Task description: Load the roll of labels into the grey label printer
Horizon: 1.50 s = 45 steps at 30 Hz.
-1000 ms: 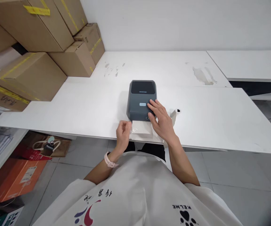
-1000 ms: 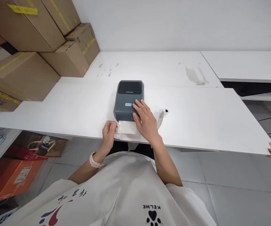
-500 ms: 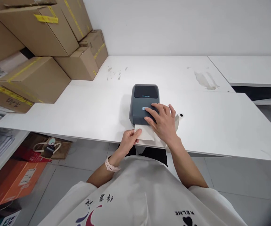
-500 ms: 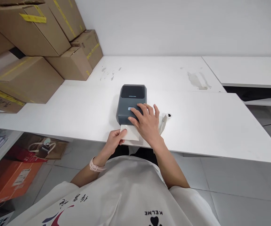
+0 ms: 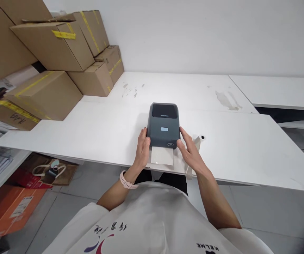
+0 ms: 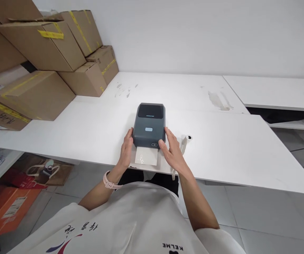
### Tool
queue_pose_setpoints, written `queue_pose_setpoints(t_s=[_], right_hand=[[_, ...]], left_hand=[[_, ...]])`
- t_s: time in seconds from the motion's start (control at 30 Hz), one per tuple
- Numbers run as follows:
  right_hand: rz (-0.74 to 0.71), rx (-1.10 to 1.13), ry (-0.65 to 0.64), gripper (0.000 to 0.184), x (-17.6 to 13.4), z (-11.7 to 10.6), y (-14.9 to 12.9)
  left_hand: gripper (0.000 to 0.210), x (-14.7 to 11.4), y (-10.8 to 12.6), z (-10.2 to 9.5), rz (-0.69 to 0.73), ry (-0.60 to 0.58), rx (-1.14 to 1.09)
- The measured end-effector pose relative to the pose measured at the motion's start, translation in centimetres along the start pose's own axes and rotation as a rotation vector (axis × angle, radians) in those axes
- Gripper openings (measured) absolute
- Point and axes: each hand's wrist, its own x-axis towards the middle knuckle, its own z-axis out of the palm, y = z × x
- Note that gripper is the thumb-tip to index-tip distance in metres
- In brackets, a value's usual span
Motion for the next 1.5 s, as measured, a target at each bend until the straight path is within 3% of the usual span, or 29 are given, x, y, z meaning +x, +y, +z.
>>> queue_pose_setpoints(t_s=[0.17,0.37,0.47,0.57,0.63,0.73,0.8,0.9,0.97,1.03,1.1,1.13,1.2,1.3,1.4,1.5], right_hand=[[0.012,0.058,0.022,0.069,-0.3,0.5,-0.3],[-0.053,0.149,0.051,0.064,0.4,-0.4,-0.5],[-0.174,0.129,0.087,0.064,2.4,-1.7,-1.7],[-0.266,0.038,0.151,0.068,6.5,-2.8,-3.3],[-0.300,-0.041,0.212,0.072,10.1,-3.4,-4.1],[-0.354,-0.141,0.257,0.075,15.4,-4.1,-4.5],[-0.383,-0.190,0.277,0.077,17.7,-4.5,-4.9],[-0.436,-0.267,0.412,0.081,18.2,-4.7,-5.9],[-0.480,-0.327,0.461,0.069,17.0,-4.1,-6.5],[-0.501,-0.409,0.333,0.047,15.8,-3.0,-6.6],[-0.457,-0.534,0.064,0.035,15.2,-1.4,-5.9],[-0.416,-0.606,-0.079,0.036,15.3,-0.6,-5.5],[-0.333,-0.725,-0.300,0.056,16.0,1.0,-4.5],[-0.289,-0.783,-0.431,0.082,17.4,2.1,-3.9],[-0.350,-0.631,-0.489,0.093,17.5,0.5,-4.3],[-0.480,-0.364,-0.524,0.090,16.3,-3.7,-5.3]], left_hand=[[0.066,0.0,-0.8,0.6,-0.043,0.018,-0.094],[0.064,0.7,-0.1,-0.1,0.070,0.007,-0.008],[0.059,3.3,1.6,-0.4,0.186,0.016,-0.044],[0.052,7.3,3.1,-0.4,0.264,0.083,0.010],[0.055,9.8,3.5,-0.3,0.214,0.095,0.201],[0.064,11.8,3.0,-0.3,0.070,-0.037,0.561],[0.069,12.0,2.5,-0.4,0.010,-0.120,0.689],[0.072,11.8,2.2,-0.6,-0.032,-0.156,0.738],[0.069,11.9,2.3,-0.5,-0.057,-0.159,0.755],[0.064,12.1,2.5,-0.3,-0.069,-0.162,0.787],[0.061,12.3,2.6,-0.1,-0.065,-0.161,0.820],[0.061,12.3,2.6,-0.1,-0.063,-0.155,0.827],[0.061,12.3,2.6,0.0,-0.071,-0.141,0.812],[0.061,12.1,2.4,-0.1,-0.093,-0.126,0.758],[0.061,12.1,2.0,-0.2,-0.088,-0.122,0.712],[0.062,12.2,1.6,-0.2,-0.076,-0.124,0.691]])
